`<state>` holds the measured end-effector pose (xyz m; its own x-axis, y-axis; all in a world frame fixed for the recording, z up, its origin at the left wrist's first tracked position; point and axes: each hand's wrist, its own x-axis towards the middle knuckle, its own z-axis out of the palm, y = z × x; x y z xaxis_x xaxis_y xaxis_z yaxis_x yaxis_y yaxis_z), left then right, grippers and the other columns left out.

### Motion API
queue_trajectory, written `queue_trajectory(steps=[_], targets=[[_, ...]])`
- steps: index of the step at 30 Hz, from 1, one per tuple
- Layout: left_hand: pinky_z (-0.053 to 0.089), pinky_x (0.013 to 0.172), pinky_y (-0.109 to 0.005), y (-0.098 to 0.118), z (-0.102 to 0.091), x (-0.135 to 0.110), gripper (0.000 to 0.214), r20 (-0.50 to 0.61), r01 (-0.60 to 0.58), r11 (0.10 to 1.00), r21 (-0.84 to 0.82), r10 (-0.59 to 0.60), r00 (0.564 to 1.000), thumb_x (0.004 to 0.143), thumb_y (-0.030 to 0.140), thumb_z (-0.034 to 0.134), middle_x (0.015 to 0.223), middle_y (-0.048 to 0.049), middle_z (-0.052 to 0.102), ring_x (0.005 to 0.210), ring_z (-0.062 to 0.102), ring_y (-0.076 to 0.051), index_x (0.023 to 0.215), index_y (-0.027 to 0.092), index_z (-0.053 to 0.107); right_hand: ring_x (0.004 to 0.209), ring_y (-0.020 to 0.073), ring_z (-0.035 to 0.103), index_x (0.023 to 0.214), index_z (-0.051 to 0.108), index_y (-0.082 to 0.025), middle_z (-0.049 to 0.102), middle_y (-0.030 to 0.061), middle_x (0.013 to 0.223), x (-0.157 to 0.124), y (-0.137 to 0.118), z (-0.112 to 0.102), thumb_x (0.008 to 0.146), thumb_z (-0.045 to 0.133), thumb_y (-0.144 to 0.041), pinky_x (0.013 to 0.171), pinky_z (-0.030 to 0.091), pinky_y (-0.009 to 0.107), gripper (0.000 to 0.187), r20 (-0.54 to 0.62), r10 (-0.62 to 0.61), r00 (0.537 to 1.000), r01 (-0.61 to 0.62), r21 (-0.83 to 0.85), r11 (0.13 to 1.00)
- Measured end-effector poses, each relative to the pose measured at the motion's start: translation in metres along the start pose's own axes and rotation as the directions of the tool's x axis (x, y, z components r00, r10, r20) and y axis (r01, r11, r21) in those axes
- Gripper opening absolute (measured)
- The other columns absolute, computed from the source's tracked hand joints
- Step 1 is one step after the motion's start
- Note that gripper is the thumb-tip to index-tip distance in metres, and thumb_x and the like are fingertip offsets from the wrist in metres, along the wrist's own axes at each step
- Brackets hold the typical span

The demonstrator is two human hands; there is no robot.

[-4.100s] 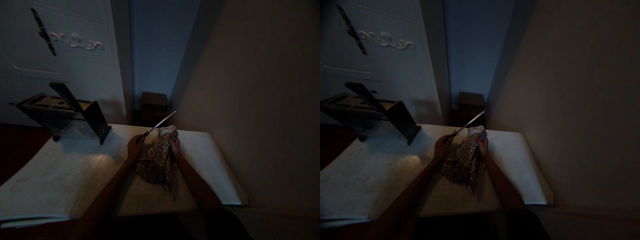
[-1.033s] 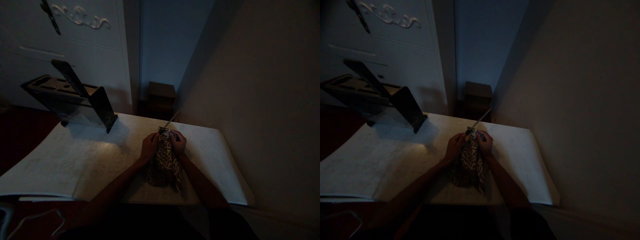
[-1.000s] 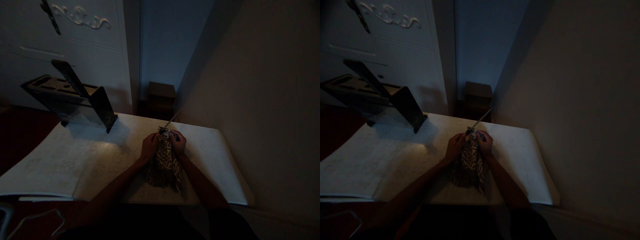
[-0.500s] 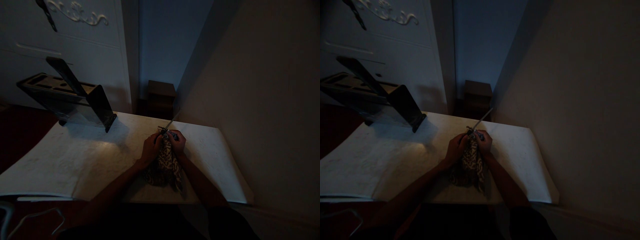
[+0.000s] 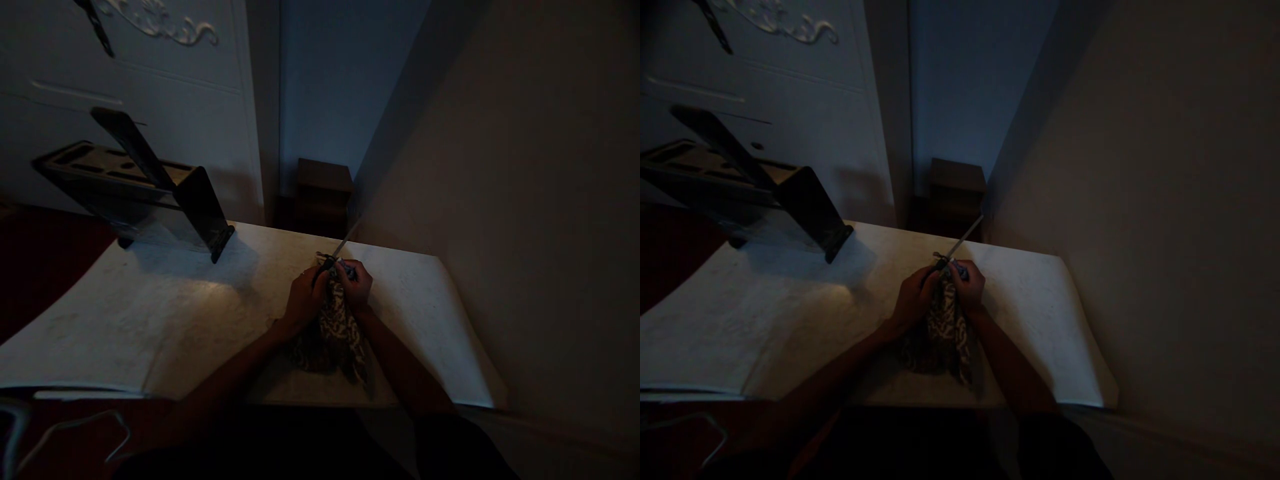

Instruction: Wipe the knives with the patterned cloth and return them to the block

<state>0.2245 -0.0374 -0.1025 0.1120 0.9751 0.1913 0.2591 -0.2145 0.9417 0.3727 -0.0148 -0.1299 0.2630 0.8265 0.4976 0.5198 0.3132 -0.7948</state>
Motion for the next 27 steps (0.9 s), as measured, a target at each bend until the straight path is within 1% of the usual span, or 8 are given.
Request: queue_trajectory(steps=[4, 7, 10, 13, 17, 20, 23, 27], targets=[[0.046, 0.082, -0.027, 0.003, -0.001, 0.002, 0.035, 0.005, 0.098, 0.984, -0.150, -0.099, 0.995, 0.093, 0.039, 0.046, 0.098, -0.0054, 0.069, 0.091, 0.062, -0.019, 0.103, 0.014, 0.067, 0.067, 0.0138, 0.060, 0.083, 0.067, -0.018, 0.068, 0.0021, 0.076, 0.000, -0.001, 0.000, 0.081, 0.064, -0.044, 0.065, 0.050, 0.026, 0.027, -0.002, 0.001, 1.000, -0.001, 0.007, 1.000], [0.045, 0.073, -0.024, 0.003, -0.002, 0.004, 0.035, 0.010, 0.137, 0.965, -0.224, -0.139, 0.990, 0.090, 0.043, 0.047, 0.085, -0.0032, 0.066, 0.080, 0.058, -0.016, 0.093, 0.014, 0.066, 0.068, 0.0142, 0.060, 0.082, 0.067, -0.018, 0.068, 0.0026, 0.077, 0.000, -0.001, 0.001, 0.081, 0.065, -0.044, 0.066, 0.050, 0.026, 0.026, -0.019, -0.008, 1.000, 0.009, 0.016, 1.000], [0.039, 0.059, -0.022, 0.000, -0.002, 0.005, 0.037, 0.046, 0.204, 0.930, -0.306, -0.200, 0.979, 0.088, 0.048, 0.048, 0.068, -0.0003, 0.055, 0.064, 0.048, -0.012, 0.078, 0.014, 0.061, 0.070, 0.0148, 0.061, 0.083, 0.067, -0.018, 0.068, 0.0024, 0.078, 0.001, -0.001, 0.000, 0.081, 0.064, -0.044, 0.068, 0.050, 0.027, 0.026, -0.017, 0.012, 1.000, -0.012, 0.022, 1.000], [0.031, 0.049, -0.021, -0.005, 0.000, 0.008, 0.041, 0.120, 0.294, 0.857, -0.423, -0.269, 0.956, 0.084, 0.053, 0.051, 0.060, 0.0020, 0.045, 0.055, 0.039, -0.009, 0.070, 0.015, 0.054, 0.070, 0.0150, 0.061, 0.083, 0.068, -0.018, 0.068, 0.0022, 0.077, 0.001, 0.000, 0.000, 0.081, 0.064, -0.044, 0.068, 0.050, 0.027, 0.027, -0.014, 0.039, 0.999, -0.038, 0.052, 0.998], [0.020, 0.041, -0.019, -0.006, -0.001, 0.012, 0.040, 0.235, 0.435, 0.743, -0.509, -0.365, 0.901, 0.080, 0.053, 0.052, 0.054, 0.0045, 0.038, 0.043, 0.030, -0.006, 0.078, 0.013, 0.058, 0.070, 0.0148, 0.061, 0.084, 0.068, -0.017, 0.068, 0.0018, 0.077, 0.001, 0.005, 0.000, 0.081, 0.064, -0.044, 0.068, 0.050, 0.027, 0.027, -0.011, 0.052, 0.999, -0.051, 0.074, 0.996], [0.013, 0.036, -0.018, -0.003, -0.005, 0.015, 0.043, 0.353, 0.527, 0.645, -0.554, -0.391, 0.850, 0.081, 0.052, 0.051, 0.052, 0.0059, 0.035, 0.037, 0.024, -0.005, 0.089, 0.011, 0.062, 0.071, 0.0149, 0.061, 0.085, 0.069, -0.017, 0.068, 0.0021, 0.079, 0.001, 0.007, 0.000, 0.081, 0.064, -0.043, 0.069, 0.050, 0.027, 0.027, -0.010, 0.047, 0.999, -0.046, 0.080, 0.996], [0.008, 0.033, -0.018, 0.000, -0.008, 0.016, 0.042, 0.441, 0.601, 0.562, -0.568, -0.409, 0.799, 0.083, 0.051, 0.050, 0.052, 0.0066, 0.033, 0.033, 0.021, -0.004, 0.092, 0.011, 0.062, 0.071, 0.0149, 0.060, 0.086, 0.069, -0.017, 0.068, 0.0022, 0.078, 0.001, 0.006, 0.000, 0.082, 0.064, -0.044, 0.068, 0.050, 0.027, 0.028, -0.008, 0.071, 0.997, -0.070, 0.084, 0.994], [0.009, 0.032, -0.016, -0.003, -0.008, 0.017, 0.041, 0.466, 0.613, 0.506, -0.608, -0.398, 0.790, 0.083, 0.050, 0.052, 0.053, 0.0073, 0.032, 0.033, 0.020, -0.003, 0.094, 0.012, 0.062, 0.072, 0.0151, 0.060, 0.087, 0.070, -0.017, 0.068, 0.0026, 0.079, 0.001, 0.005, -0.001, 0.081, 0.064, -0.045, 0.069, 0.050, 0.028, 0.029, -0.009, 0.076, 0.997, -0.075, 0.105, 0.992]])
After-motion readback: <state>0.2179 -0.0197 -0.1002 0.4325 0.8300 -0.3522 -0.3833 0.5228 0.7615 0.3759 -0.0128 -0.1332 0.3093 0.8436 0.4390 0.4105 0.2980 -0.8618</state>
